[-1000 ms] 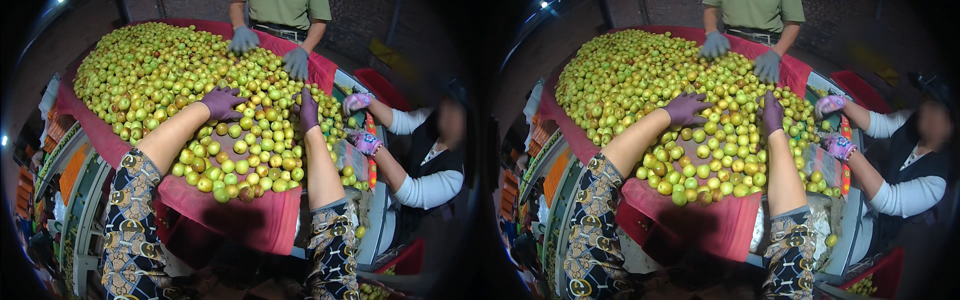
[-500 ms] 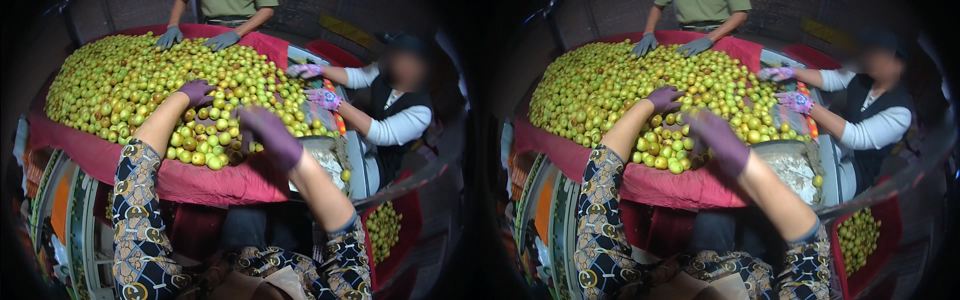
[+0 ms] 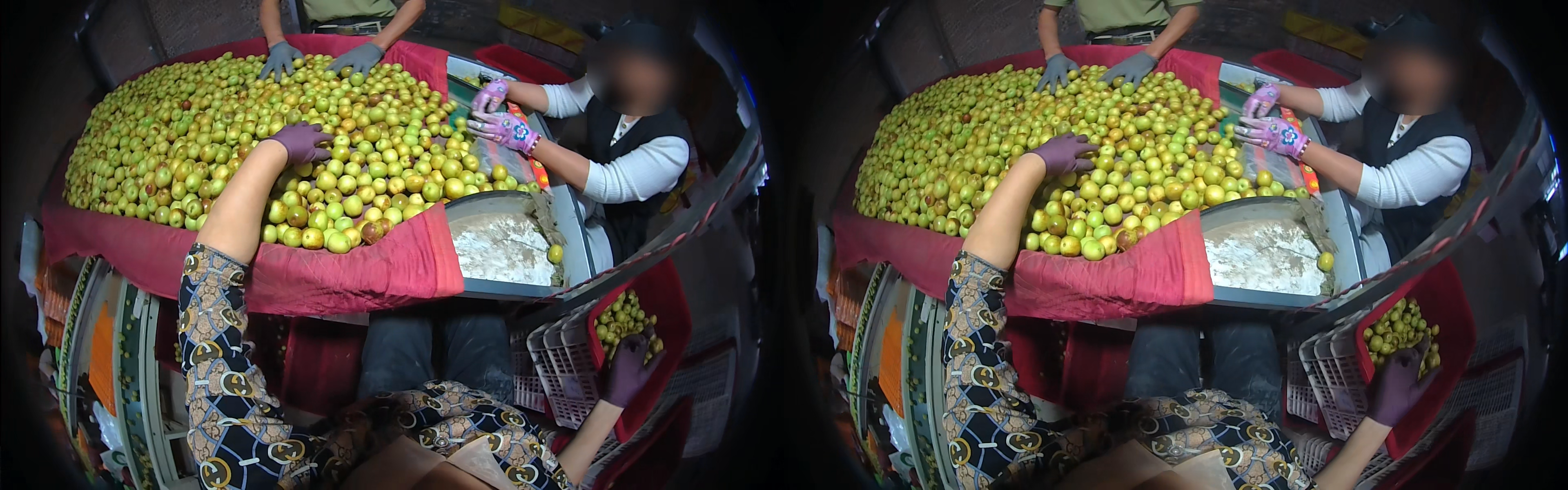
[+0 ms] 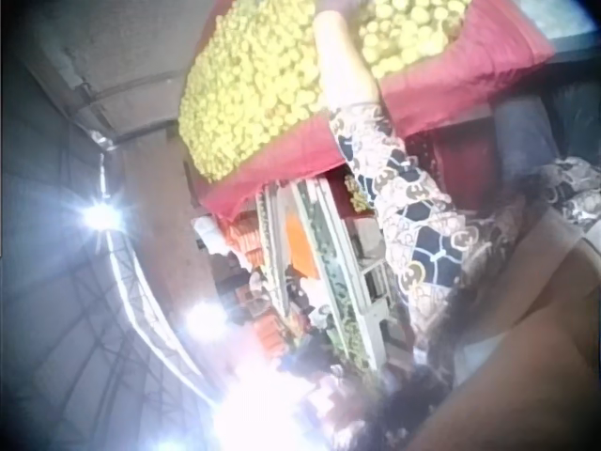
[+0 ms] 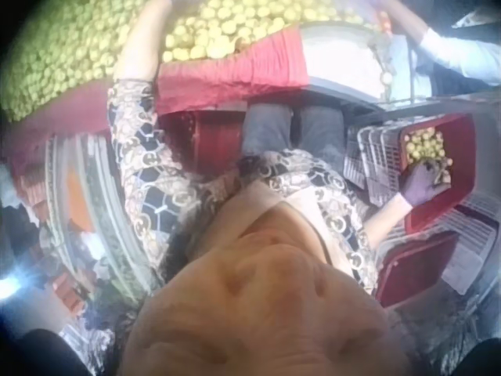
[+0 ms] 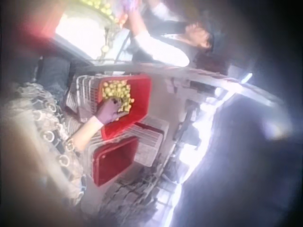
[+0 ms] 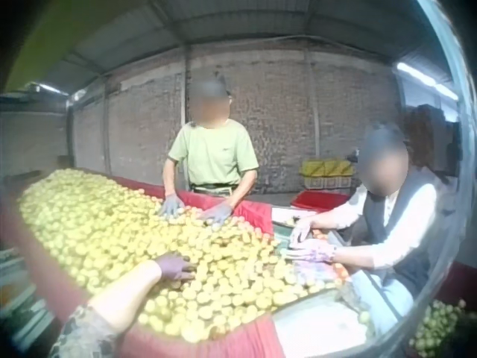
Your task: The person sorts green apples on a red-covered table, picking them up and placing them into a red crate. Another worker also sorts apples nearby, and a third person occasionally adds more apples to the table.
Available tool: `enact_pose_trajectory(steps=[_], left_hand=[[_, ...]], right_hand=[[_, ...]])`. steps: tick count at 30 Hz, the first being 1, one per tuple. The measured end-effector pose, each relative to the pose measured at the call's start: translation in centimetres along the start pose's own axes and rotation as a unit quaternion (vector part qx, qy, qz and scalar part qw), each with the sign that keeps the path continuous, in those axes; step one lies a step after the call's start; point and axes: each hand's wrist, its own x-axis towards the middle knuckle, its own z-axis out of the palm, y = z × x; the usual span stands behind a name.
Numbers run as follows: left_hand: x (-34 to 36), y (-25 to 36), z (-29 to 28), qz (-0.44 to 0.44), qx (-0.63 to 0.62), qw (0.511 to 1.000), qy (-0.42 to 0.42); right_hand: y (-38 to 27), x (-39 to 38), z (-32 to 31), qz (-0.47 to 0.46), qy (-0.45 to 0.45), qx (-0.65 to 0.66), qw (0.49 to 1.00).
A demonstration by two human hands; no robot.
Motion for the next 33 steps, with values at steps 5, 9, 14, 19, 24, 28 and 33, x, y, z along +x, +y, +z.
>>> enact_pose_trajectory(steps=[5, 9, 14, 19, 24, 28, 33], left_hand=[[-1.5, 3.6, -2.9, 0.177, -0.287, 0.941, 0.011], [-2.7, 10.3, -3.5, 0.282, -0.334, 0.875, -0.207], [-3.4, 13.3, -1.2, 0.412, -0.263, 0.864, -0.117], [-3.3, 14.0, -0.7, 0.439, -0.230, 0.868, -0.028], [-3.0, 13.6, 0.6, 0.383, -0.079, 0.918, 0.066], [-2.5, 11.7, 1.9, 0.313, -0.044, 0.947, 0.051], [-0.9, 9.7, 1.3, 0.243, -0.006, 0.970, -0.012]], right_hand=[[6.7, -2.7, -0.6, 0.103, -0.267, -0.148, 0.947], [15.0, -4.9, 8.1, 0.197, -0.363, -0.487, 0.770], [27.7, 0.3, 14.0, 0.059, -0.486, -0.601, 0.632], [41.5, 12.2, 14.4, -0.066, -0.530, -0.730, 0.427], [48.8, 18.3, 11.0, 0.008, -0.571, -0.800, 0.184], [49.9, 17.9, 11.3, -0.061, -0.548, -0.828, 0.104], [51.0, 18.5, 11.2, -0.056, -0.486, -0.860, 0.143]])
